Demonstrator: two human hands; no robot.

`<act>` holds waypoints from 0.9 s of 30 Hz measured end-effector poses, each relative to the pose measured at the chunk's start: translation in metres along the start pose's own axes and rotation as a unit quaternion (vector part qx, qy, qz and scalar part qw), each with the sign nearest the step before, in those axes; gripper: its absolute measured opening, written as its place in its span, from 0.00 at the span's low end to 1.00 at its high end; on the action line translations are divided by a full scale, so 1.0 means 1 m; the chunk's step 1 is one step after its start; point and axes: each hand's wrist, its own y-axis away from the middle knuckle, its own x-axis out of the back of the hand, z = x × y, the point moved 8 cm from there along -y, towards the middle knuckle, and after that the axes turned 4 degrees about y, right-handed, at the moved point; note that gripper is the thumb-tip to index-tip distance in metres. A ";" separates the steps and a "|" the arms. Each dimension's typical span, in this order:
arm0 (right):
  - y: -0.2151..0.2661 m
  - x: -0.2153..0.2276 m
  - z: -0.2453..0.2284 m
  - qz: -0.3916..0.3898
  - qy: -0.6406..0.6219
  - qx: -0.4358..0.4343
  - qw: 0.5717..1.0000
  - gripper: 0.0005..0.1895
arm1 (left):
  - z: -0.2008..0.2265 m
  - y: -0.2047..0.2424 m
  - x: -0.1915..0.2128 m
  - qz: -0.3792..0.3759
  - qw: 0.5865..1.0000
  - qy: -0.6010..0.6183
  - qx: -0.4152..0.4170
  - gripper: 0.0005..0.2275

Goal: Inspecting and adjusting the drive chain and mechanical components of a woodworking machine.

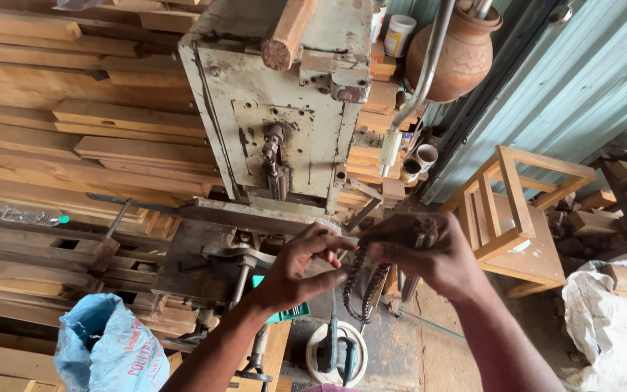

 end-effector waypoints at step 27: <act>-0.025 0.120 -0.160 0.182 0.016 0.086 0.979 0.02 | -0.118 0.014 -0.088 -0.118 0.937 0.283 0.166 0.13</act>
